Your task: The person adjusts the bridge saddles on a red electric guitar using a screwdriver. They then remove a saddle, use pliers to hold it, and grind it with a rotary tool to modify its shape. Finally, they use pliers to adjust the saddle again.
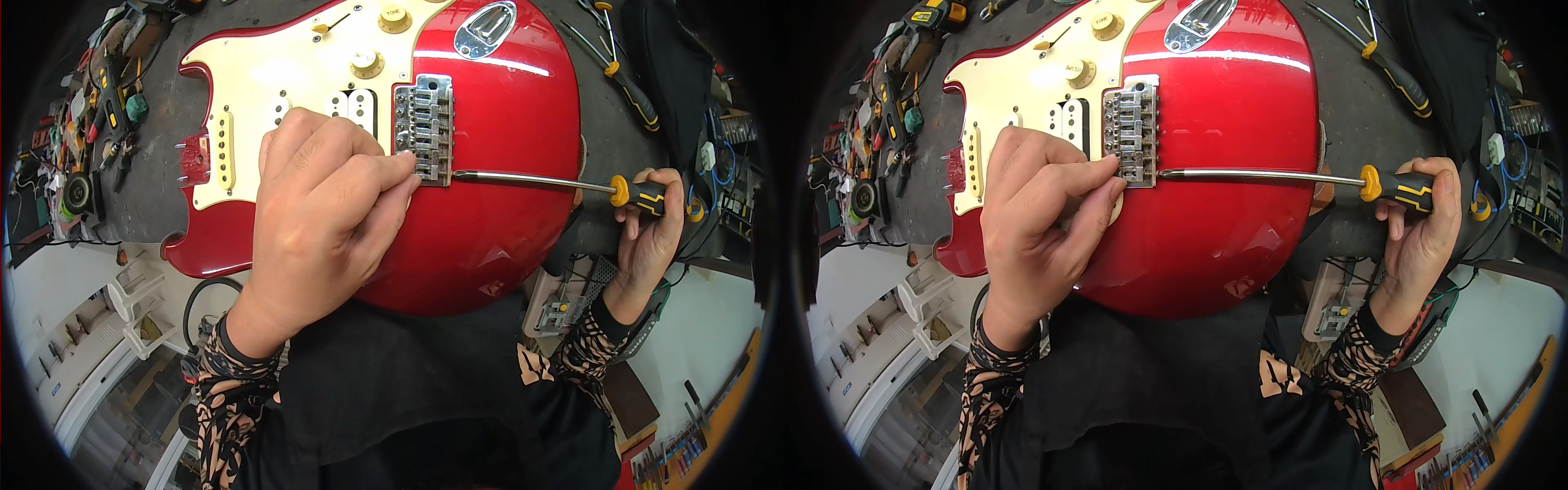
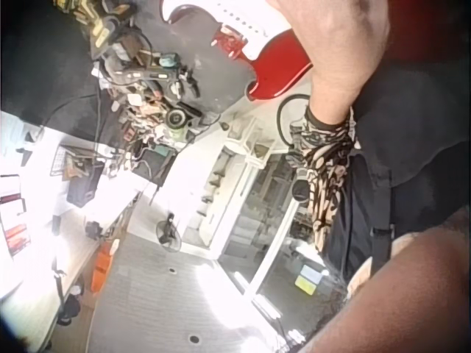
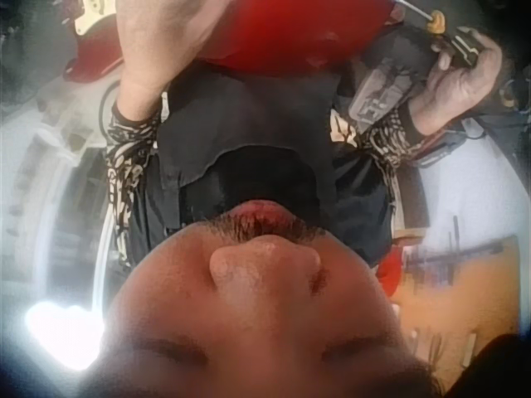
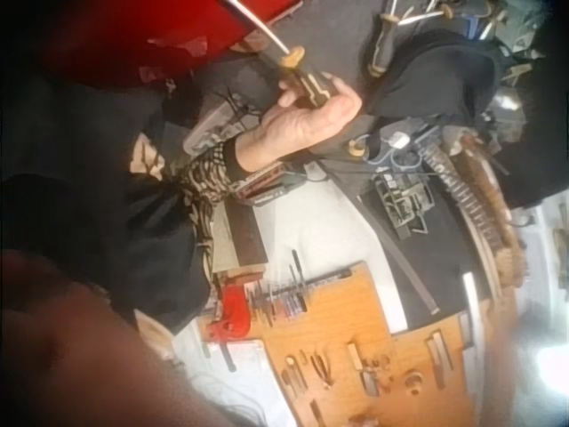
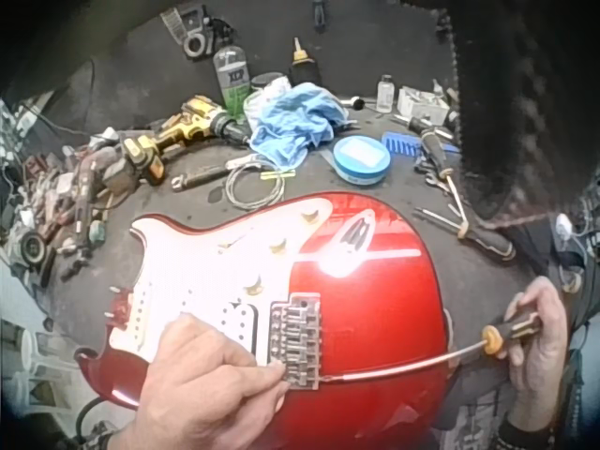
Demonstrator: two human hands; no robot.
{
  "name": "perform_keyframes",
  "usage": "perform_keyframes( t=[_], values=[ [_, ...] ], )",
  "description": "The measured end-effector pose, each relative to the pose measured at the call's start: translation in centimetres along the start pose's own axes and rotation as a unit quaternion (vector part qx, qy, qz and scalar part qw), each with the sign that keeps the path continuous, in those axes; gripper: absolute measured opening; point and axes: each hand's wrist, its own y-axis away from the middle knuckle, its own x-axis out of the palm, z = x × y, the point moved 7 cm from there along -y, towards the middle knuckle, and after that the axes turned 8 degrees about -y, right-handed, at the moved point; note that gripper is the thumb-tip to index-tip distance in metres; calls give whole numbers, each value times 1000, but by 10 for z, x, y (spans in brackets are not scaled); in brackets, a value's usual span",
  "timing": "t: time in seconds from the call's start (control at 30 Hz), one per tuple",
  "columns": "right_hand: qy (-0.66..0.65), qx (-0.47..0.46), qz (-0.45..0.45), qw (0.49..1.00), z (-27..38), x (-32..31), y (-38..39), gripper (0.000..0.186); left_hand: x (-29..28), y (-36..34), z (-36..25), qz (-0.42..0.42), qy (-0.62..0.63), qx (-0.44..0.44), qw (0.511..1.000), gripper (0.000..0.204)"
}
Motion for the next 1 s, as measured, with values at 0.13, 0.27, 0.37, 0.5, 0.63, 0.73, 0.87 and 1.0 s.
perform_keyframes(
  t=[0.13, 0.27, 0.37, 0.5, 0.63, 0.73, 0.87, 1.0],
  values=[
    [30, 110, 39, 993, 7, -7, 5, 58, -2, 0, 4, -2, 9, -2, 1000, 26],
    [151, 190, -83, 966, 8, -27, 9, 64, 2, 2, 5, -8, 2, 3, 1000, 26],
    [155, 190, -41, 969, 4, -25, 5, 63, 1, 3, 8, -1, 0, -5, 1000, 25],
    [108, 161, 59, 979, 2, -23, 1, 57, 0, 3, 9, -3, 11, -2, 1000, 24],
    [72, 138, 147, 977, 5, -14, 2, 47, 0, 1, 9, -4, 19, 5, 1000, 24],
    [72, 93, 157, 981, 12, -13, 4, 43, -1, 2, 8, -6, 22, 8, 1000, 24],
    [75, 29, 146, 986, 15, -11, 10, 50, -1, 2, 8, -8, 24, 11, 1000, 24],
    [66, 15, 163, 984, 20, -7, 10, 57, -1, 3, 9, -13, 19, 20, 1000, 25]
  ],
)
